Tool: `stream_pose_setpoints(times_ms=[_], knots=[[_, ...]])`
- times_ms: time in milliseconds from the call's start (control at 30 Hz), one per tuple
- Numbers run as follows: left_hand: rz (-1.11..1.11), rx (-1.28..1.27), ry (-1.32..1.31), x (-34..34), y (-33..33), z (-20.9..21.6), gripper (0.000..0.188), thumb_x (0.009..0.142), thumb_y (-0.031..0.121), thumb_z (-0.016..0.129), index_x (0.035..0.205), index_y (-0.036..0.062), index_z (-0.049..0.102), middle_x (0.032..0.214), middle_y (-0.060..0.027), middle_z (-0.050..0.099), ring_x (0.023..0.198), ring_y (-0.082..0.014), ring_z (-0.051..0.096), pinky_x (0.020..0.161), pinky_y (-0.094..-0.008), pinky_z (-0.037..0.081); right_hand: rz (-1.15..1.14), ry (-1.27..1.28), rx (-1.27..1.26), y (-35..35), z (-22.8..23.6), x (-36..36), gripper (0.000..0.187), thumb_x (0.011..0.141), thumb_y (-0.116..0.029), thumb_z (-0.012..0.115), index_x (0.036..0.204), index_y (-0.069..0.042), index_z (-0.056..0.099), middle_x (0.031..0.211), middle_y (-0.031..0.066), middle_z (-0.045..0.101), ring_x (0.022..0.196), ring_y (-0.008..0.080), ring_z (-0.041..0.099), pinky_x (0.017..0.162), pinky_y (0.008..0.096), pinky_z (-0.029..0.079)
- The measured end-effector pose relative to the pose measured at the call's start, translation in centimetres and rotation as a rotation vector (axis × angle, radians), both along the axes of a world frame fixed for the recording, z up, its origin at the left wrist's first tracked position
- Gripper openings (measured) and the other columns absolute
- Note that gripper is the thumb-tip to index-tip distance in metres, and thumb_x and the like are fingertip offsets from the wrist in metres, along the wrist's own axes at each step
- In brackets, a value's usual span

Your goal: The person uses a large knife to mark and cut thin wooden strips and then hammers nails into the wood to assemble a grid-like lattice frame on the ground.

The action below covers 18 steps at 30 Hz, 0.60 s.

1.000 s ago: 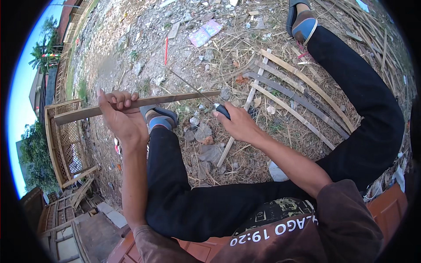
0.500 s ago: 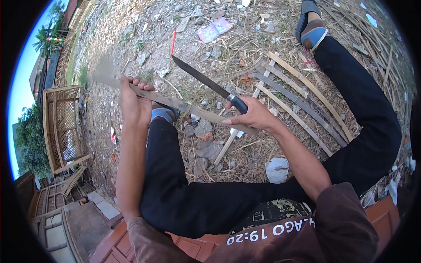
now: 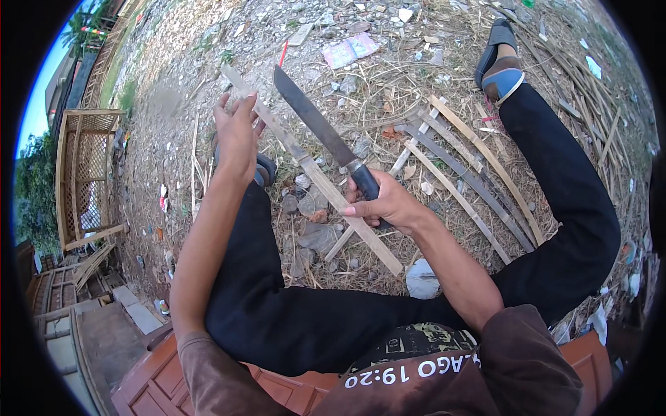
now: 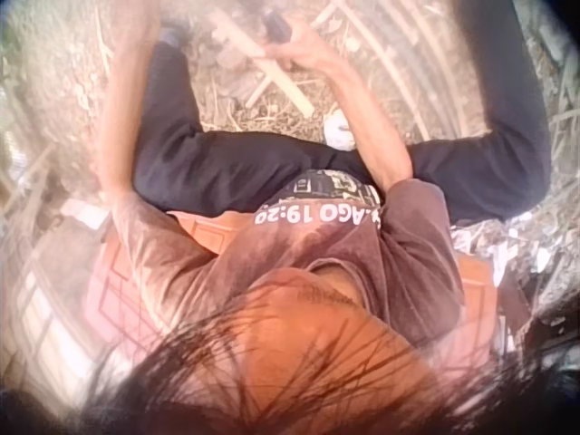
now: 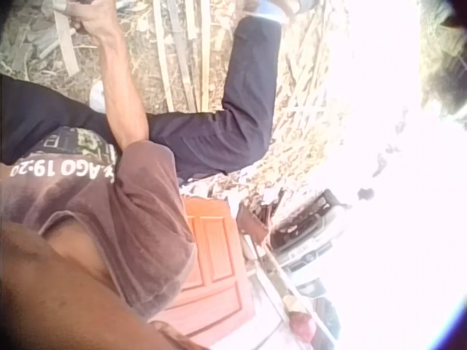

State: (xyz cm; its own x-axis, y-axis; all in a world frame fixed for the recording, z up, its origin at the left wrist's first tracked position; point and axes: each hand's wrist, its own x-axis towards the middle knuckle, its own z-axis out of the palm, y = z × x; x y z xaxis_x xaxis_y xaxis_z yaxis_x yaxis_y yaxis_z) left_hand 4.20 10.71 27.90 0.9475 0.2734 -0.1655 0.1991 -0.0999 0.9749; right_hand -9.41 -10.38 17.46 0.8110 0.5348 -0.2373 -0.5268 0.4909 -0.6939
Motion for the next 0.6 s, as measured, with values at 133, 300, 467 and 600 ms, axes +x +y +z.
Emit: stream_pose_setpoints(times_ms=[133,300,467,600], knots=[[-0.442,0.613,-0.342,-2.2,0.7,0.7,0.045,0.090,0.003,0.060,0.133,0.0049,0.049,0.138,-0.0148,0.052,0.128,-0.0314,0.051,0.102,-0.0459,0.045,-0.056,-0.001,-0.031,-0.5,1.9,1.0,0.041,0.076,-0.011,0.085,0.094,-0.008,0.049,0.070,-0.0016,0.050,0.049,0.0064,0.048,0.043,0.0225,0.037],[-1.327,0.661,-0.757,-6.1,-2.9,3.9,0.048,0.067,0.001,0.065,0.115,0.0080,0.067,0.118,-0.0109,0.065,0.116,-0.0333,0.058,0.098,-0.0472,0.046,-0.149,0.065,-0.035,-0.9,3.9,1.8,0.037,0.078,-0.010,0.083,0.092,-0.008,0.049,0.069,-0.0013,0.050,0.049,0.0067,0.047,0.043,0.0221,0.037],[-1.456,0.463,-0.796,-7.7,-4.0,3.6,0.044,0.061,0.000,0.065,0.104,0.0067,0.071,0.105,-0.0078,0.069,0.102,-0.0312,0.065,0.093,-0.0470,0.049,-0.303,0.151,-0.035,-0.6,3.9,1.9,0.031,0.086,-0.011,0.077,0.095,-0.008,0.047,0.069,-0.0011,0.052,0.052,0.0068,0.049,0.044,0.0224,0.039],[-1.485,0.503,-0.865,-7.0,-4.0,4.4,0.037,0.064,0.004,0.069,0.101,0.0065,0.068,0.101,-0.0077,0.069,0.098,-0.0302,0.066,0.091,-0.0473,0.050,-0.354,0.162,0.046,-0.1,5.7,2.4,0.033,0.086,-0.013,0.077,0.094,-0.008,0.046,0.069,-0.0013,0.052,0.052,0.0066,0.048,0.045,0.0227,0.040]])
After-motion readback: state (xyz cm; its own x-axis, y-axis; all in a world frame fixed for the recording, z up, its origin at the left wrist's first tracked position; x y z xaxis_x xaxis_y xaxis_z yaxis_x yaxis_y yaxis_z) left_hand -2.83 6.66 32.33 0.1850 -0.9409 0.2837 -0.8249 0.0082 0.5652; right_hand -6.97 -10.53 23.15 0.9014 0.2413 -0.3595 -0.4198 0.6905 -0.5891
